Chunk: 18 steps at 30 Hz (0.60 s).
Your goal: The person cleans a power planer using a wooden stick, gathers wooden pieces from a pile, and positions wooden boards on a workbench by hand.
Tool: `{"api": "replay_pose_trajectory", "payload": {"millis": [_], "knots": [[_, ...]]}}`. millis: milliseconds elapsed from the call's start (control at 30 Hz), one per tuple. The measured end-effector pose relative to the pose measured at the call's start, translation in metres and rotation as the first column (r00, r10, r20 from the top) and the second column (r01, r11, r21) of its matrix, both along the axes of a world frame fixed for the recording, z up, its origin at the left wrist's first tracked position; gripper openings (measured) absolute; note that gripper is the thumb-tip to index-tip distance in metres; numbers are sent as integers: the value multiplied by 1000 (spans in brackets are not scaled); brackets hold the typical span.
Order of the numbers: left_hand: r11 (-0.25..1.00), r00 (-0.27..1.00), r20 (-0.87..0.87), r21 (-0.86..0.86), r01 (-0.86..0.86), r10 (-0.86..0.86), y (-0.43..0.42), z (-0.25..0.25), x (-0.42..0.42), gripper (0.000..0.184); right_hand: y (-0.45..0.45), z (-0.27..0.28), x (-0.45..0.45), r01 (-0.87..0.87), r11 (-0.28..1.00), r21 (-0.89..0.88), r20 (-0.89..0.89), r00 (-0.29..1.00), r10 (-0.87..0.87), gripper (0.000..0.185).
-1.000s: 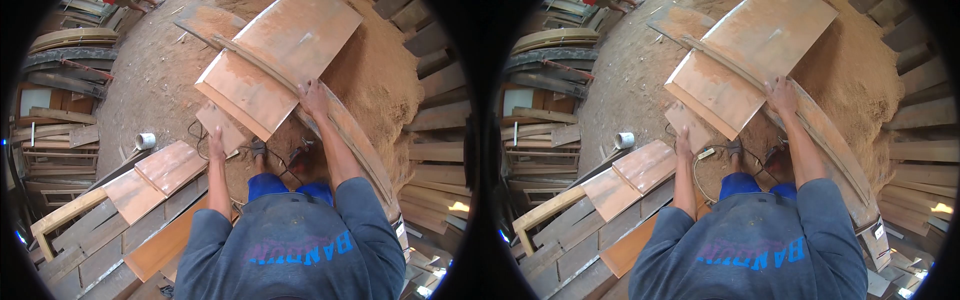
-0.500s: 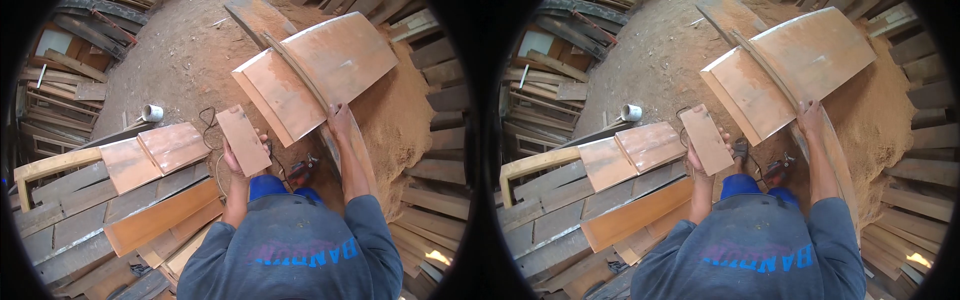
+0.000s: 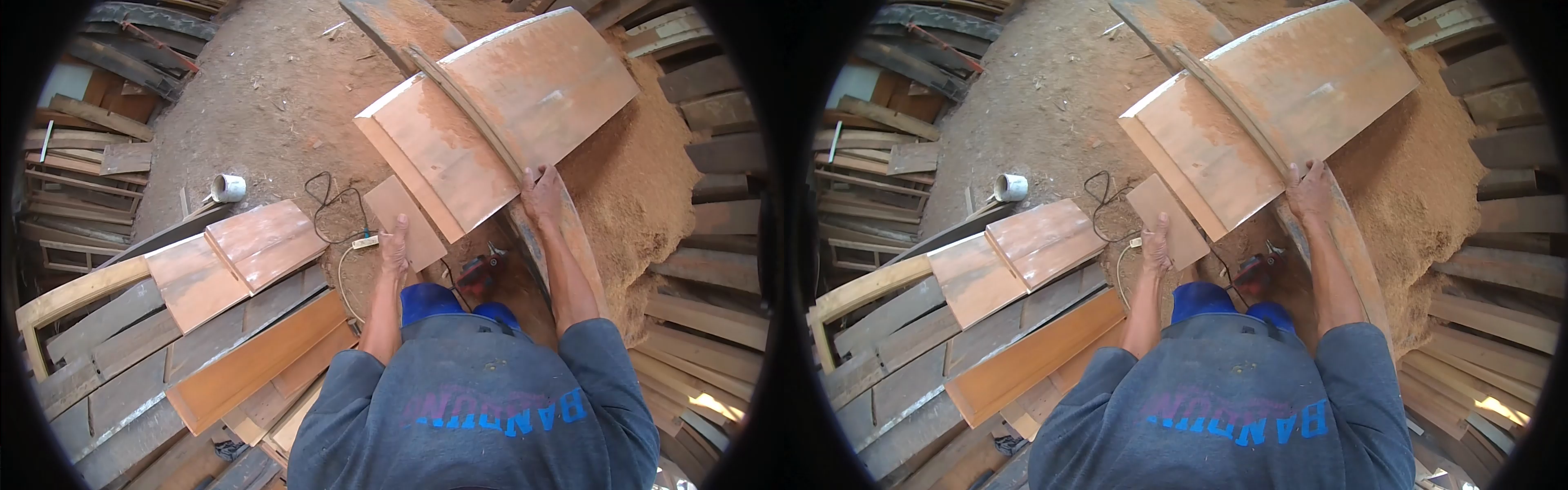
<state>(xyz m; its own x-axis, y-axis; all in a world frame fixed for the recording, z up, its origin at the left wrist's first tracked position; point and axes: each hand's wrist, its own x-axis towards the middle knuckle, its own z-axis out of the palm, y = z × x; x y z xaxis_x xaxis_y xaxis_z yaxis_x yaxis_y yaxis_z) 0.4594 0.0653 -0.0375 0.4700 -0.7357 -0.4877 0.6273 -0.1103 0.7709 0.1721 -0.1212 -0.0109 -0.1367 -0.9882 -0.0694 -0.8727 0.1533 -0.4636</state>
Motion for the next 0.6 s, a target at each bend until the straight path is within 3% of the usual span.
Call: {"api": "replay_pose_trajectory", "payload": {"millis": [600], "knots": [[997, 999, -2, -69, -40, 40, -38, -37, 14, 65, -2, 0, -3, -26, 1000, 5, -9, 1000, 26, 57]]}}
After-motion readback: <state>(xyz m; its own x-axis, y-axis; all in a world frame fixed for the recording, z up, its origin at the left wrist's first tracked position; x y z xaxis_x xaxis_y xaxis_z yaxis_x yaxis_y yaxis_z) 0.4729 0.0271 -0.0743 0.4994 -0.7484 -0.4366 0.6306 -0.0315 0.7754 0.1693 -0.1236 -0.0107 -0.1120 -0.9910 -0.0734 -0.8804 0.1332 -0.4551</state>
